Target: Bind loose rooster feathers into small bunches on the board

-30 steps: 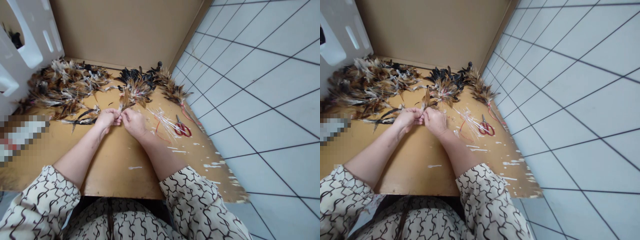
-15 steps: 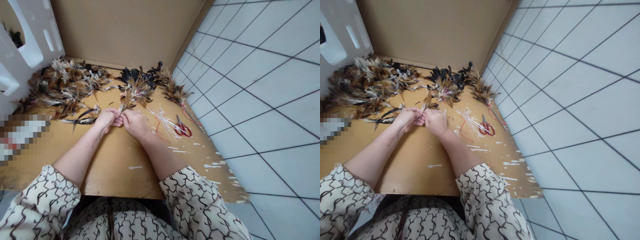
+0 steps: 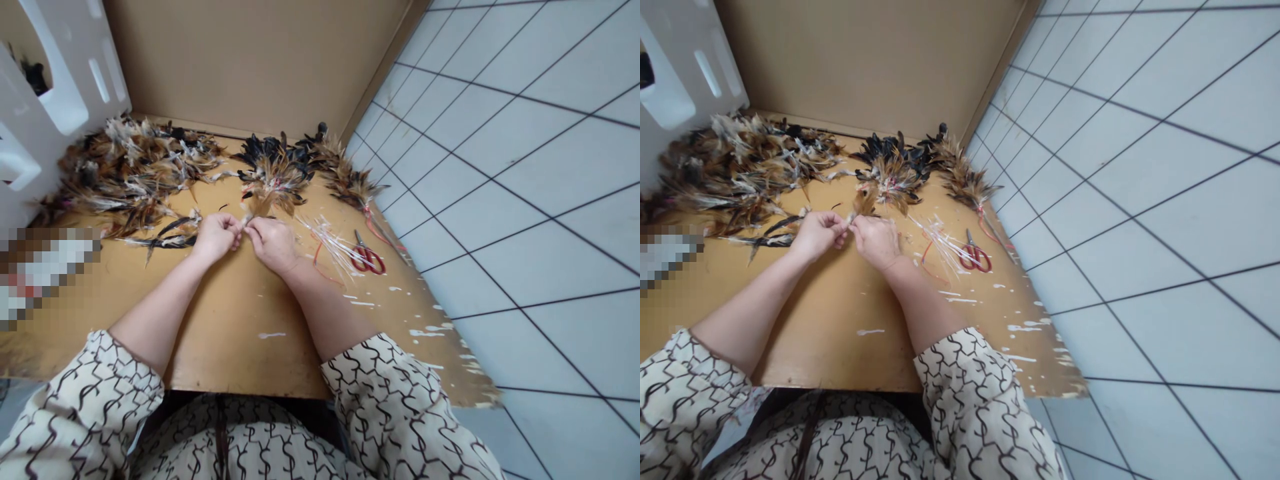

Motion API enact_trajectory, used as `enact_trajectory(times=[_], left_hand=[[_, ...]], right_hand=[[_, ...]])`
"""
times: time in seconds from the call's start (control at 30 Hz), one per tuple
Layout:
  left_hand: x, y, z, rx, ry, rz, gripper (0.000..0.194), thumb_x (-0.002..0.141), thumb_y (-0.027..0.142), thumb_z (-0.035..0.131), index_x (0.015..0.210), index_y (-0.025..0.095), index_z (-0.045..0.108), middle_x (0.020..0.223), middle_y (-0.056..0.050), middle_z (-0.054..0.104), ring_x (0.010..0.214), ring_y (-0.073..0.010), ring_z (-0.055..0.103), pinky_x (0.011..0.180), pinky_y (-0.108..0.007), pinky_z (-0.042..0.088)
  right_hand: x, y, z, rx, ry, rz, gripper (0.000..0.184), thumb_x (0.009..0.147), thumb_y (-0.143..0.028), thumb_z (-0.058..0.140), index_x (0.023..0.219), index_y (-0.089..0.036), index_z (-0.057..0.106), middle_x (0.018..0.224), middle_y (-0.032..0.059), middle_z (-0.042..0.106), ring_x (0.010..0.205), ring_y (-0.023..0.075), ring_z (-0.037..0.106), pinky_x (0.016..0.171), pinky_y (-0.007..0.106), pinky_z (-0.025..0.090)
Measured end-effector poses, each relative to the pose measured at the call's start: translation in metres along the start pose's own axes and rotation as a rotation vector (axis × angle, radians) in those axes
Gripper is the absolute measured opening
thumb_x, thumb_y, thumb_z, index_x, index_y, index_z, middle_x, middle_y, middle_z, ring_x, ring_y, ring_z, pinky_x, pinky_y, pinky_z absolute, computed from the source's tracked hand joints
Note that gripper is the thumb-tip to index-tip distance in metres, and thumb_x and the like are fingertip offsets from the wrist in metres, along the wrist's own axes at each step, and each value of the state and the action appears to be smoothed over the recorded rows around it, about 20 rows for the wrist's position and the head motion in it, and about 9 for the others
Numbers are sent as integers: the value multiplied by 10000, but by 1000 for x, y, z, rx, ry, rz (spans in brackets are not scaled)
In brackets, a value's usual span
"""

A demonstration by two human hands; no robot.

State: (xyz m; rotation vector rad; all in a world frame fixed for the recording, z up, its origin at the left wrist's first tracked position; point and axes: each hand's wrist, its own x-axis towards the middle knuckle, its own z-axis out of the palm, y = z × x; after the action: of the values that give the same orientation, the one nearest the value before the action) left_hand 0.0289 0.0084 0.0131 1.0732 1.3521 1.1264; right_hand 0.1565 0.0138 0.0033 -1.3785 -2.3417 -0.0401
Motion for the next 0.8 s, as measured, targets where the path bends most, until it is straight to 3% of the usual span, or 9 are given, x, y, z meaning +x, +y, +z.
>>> enact_trajectory(times=[0.13,0.3,0.43,0.53,0.67,0.8], left_hand=[[3,-7,-3,217,-2,126,206,709,91,565,517,151,520,402,56,473,371,-70,431,439,-180,352],[1,-3,-6,646,18,296,151,726,154,545,583,156,593,482,19,524,514,-126,485,559,-225,378],[0,-2,-8,947,53,333,166,732,139,505,711,163,668,638,-74,642,681,-208,588,658,-267,414],[0,-3,-10,1062,8,364,202,691,87,499,722,176,678,717,-116,673,758,-246,622,697,-282,424],[0,0,-14,999,-148,454,187,657,65,520,644,186,662,683,-86,664,731,-217,620,695,-260,421],[-5,9,-16,601,-335,389,160,666,112,569,520,174,597,478,12,545,507,-109,500,540,-194,373]], right_hand=[[1,-1,-4,-15,-40,31,245,893,-264,404,886,-157,624,853,99,692,772,185,596,680,289,345],[2,-4,-7,-32,-72,63,241,893,-274,410,908,-166,624,864,97,695,764,183,595,672,289,340],[3,-7,-11,-49,-122,61,229,884,-268,430,894,-168,636,850,98,698,757,184,596,654,290,331],[5,-6,-16,-24,-140,17,215,868,-252,452,855,-171,650,836,94,696,758,181,590,662,289,333],[10,6,-21,157,-153,35,177,820,-231,501,766,-172,659,758,52,675,714,158,566,641,270,339],[12,22,-25,590,-184,80,142,735,-252,563,648,-152,615,630,0,597,608,109,508,596,235,353]])
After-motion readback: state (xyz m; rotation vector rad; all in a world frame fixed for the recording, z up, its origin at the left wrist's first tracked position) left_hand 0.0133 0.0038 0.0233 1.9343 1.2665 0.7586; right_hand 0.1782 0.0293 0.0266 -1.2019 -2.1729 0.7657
